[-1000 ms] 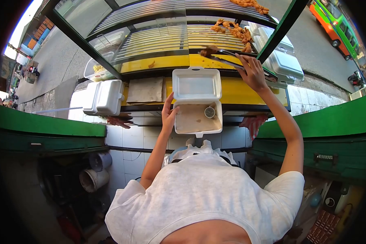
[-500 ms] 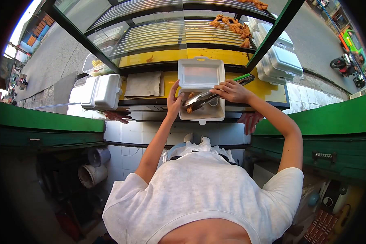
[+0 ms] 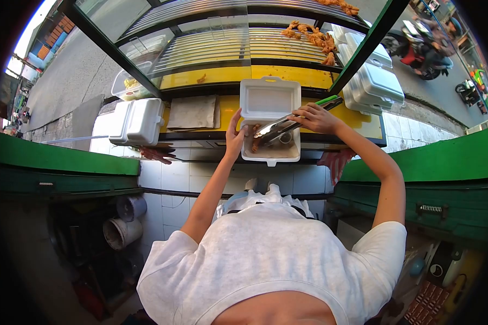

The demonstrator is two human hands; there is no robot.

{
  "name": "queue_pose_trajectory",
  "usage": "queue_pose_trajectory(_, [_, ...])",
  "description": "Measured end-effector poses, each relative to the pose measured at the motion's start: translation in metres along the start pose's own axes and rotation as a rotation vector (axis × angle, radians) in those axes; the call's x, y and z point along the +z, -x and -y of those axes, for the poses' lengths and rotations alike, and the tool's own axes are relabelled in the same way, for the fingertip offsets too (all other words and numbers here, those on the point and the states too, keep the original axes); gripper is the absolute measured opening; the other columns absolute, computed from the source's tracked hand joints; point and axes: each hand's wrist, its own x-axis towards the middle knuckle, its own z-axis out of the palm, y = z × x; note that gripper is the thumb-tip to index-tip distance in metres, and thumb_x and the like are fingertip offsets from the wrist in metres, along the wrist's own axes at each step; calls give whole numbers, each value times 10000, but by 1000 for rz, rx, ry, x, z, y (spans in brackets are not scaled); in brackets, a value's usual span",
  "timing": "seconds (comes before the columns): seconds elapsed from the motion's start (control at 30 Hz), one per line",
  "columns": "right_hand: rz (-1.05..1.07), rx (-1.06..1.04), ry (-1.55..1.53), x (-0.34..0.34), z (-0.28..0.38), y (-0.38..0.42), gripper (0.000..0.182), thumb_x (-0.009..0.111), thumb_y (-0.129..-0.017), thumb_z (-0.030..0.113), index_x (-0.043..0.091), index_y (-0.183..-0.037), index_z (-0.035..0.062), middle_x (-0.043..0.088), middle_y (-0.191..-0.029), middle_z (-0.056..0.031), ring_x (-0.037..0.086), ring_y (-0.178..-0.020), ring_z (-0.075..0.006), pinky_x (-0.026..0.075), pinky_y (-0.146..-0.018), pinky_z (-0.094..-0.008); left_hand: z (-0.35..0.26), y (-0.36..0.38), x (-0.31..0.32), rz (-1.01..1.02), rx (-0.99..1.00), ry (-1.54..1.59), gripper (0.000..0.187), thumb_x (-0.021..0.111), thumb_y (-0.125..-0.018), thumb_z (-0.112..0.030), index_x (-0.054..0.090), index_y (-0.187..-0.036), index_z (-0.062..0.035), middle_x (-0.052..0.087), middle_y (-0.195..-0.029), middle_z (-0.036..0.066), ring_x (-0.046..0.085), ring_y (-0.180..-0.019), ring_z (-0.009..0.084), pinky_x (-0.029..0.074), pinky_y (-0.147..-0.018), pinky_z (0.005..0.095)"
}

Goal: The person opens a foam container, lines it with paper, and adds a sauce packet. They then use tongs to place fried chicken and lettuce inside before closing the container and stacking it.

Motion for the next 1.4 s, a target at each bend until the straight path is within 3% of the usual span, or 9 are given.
queue_pose_trajectory(0.27, [-41,70,-98,6,15,-3,531,590,-829,160,468,-1344,113,493,-1180,-45,495,-1069,-192,378,-949,-339,-2,7,-1,-48,-28,-13,613,504,-824,85,350,-1409,-15,372,-1450,94,327,-1350,184,252,-1106,308])
queue_pose_trajectory(0.43, [2,112,-182,-8,15,5,670,667,-779,233,410,-1380,85,479,-1230,-73,487,-1101,-223,363,-977,-375,-10,23,-12,-43,0,-10,618,513,-820,93,351,-1407,-10,363,-1459,95,333,-1348,191,254,-1107,307])
queue_pose_trajectory(0.53, [-25,176,-279,-12,18,16,753,707,-741,272,385,-1394,82,475,-1248,-88,483,-1121,-249,356,-991,-388,-19,42,-22,-142,-10,2,620,523,-818,92,351,-1405,-5,360,-1461,96,325,-1354,197,253,-1108,308])
queue_pose_trajectory(0.67, [5,187,-364,-22,27,11,737,724,-733,213,398,-1380,80,470,-1271,-91,475,-1134,-260,371,-977,-393,-39,67,-26,-286,-14,51,616,512,-814,97,354,-1402,0,367,-1452,110,314,-1359,202,244,-1110,312])
queue_pose_trajectory(0.83, [-115,199,-470,-17,41,-35,422,719,-742,147,614,-1146,86,610,-1061,-54,578,-949,-253,442,-829,-356,-60,100,-32,-485,-2,62,624,514,-807,102,356,-1402,-5,367,-1450,104,330,-1344,198,260,-1104,308])
queue_pose_trajectory(1.1, [-191,303,-813,-13,101,-143,447,709,-766,85,593,-1196,43,600,-1061,-131,575,-969,-290,444,-864,-357,-104,185,-101,-775,44,42,613,524,-801,75,374,-1390,-5,397,-1424,108,375,-1315,204,279,-1093,304])
queue_pose_trajectory(1.17, [-238,440,-1011,-11,125,-179,469,694,-809,92,559,-1256,43,590,-1118,-119,567,-1021,-233,426,-885,-313,-117,208,-126,-869,50,-9,631,526,-792,78,373,-1396,-18,402,-1423,111,375,-1316,207,275,-1097,311])
queue_pose_trajectory(1.27, [-289,566,-1147,10,165,-225,467,675,-843,127,540,-1280,34,571,-1122,-119,549,-1036,-212,402,-913,-299,-136,241,-173,-990,61,-60,637,529,-782,78,381,-1393,-19,410,-1415,119,393,-1304,208,273,-1099,317])
queue_pose_trajectory(1.4, [-343,778,-1299,37,222,-287,459,640,-893,234,529,-1296,44,566,-1131,-78,531,-1010,-156,402,-855,-273,-156,277,-246,-1088,109,-115,588,553,-781,29,425,-1354,1,436,-1390,134,395,-1299,228,286,-1093,330])
